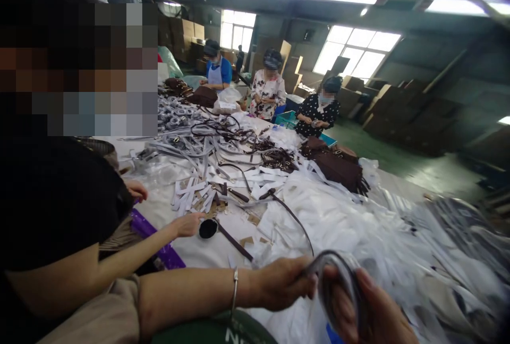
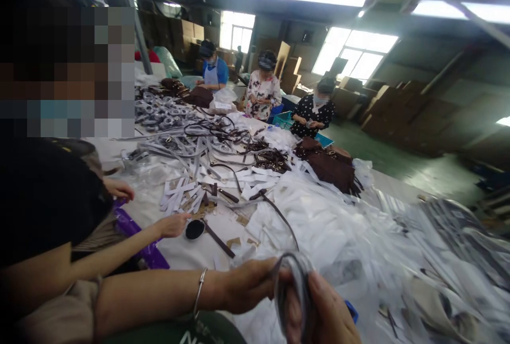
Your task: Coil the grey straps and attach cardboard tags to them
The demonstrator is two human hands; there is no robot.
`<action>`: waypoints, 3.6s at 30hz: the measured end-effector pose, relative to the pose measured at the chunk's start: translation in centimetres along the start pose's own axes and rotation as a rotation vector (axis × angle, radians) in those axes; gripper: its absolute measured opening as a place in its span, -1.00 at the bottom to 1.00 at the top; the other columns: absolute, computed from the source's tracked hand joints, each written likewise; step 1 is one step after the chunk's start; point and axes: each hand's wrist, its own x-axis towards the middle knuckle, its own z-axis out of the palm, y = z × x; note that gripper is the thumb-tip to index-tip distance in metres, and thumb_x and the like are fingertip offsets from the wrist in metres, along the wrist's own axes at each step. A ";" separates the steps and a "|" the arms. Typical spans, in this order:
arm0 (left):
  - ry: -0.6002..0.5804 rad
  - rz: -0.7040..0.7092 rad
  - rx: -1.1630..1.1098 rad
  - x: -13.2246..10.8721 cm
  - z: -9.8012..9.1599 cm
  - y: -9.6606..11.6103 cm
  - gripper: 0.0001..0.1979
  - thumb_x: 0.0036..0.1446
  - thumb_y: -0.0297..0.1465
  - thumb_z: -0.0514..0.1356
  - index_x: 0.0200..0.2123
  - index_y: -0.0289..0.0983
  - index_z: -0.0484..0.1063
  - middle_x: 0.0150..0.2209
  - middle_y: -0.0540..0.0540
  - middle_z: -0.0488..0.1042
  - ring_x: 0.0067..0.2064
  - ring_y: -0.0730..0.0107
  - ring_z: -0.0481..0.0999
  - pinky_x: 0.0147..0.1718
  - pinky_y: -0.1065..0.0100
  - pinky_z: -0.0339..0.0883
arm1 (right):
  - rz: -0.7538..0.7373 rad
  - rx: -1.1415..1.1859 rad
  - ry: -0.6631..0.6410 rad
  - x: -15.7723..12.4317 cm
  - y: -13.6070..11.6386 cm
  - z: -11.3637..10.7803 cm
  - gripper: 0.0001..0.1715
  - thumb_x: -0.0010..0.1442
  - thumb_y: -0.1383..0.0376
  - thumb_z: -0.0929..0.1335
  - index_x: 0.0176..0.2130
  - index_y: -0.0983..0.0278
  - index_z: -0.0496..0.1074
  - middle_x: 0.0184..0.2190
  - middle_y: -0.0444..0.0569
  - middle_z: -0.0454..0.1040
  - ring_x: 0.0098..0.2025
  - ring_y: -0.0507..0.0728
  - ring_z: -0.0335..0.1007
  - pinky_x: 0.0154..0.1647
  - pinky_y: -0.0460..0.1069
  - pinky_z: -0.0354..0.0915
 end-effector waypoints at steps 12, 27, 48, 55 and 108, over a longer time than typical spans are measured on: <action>-0.270 -0.425 -0.722 0.2 -0.1 -2.7 -0.58 0.12 -0.20 0.07 -0.08 -0.39 0.37 -0.42 -0.11 0.45 -0.57 0.53 0.31 -0.57 0.46 0.20 | -0.505 -0.409 0.088 7.3 6.5 0.5 -0.69 0.29 0.12 0.22 -0.17 0.28 0.38 -0.25 0.04 0.48 -0.28 0.13 0.45 -0.18 0.08 0.34; -0.524 -0.507 0.270 3.4 -7.3 -6.1 -0.79 -0.01 -0.25 0.26 -0.36 -0.26 0.43 -0.62 0.06 0.33 -0.62 0.52 0.24 -0.65 0.50 0.06 | -0.487 -1.613 -0.813 7.1 5.3 -1.5 -0.81 0.26 0.19 0.26 -0.27 0.27 0.34 -0.37 0.03 0.50 -0.41 0.17 0.41 -0.47 0.02 0.03; -0.171 -0.277 -0.315 -2.5 -2.6 -6.4 -0.49 0.07 0.06 0.15 -0.21 -0.30 0.31 -0.52 0.06 0.31 -0.57 0.57 0.24 -0.62 0.52 0.11 | 0.419 0.321 -0.518 0.5 10.8 0.4 -0.49 0.21 -0.04 0.26 -0.40 0.34 0.45 -0.79 -0.26 0.16 -0.79 -0.12 -0.07 -0.76 -0.18 -0.07; 0.137 -0.226 -0.432 -0.5 -1.2 -6.4 -0.43 0.21 0.03 -0.02 0.01 -0.32 0.36 -0.46 -0.01 0.33 -0.55 0.57 0.24 -0.60 0.52 0.15 | 0.407 0.788 -0.135 2.0 11.9 4.4 -0.59 0.10 0.02 0.39 -0.42 0.34 0.43 -0.72 -0.31 0.11 -0.73 -0.17 -0.19 -0.78 -0.27 -0.08; 0.367 -0.454 0.153 -2.1 -3.6 -10.7 -0.57 -0.02 -0.55 0.07 -0.01 -0.32 0.26 -0.10 -0.14 0.44 -0.05 0.29 0.41 0.00 0.32 0.26 | 0.162 -0.129 0.024 4.3 18.8 7.2 -0.53 0.09 0.05 0.36 -0.11 0.31 0.43 -0.25 0.00 0.53 -0.19 0.21 0.40 -0.14 0.06 0.29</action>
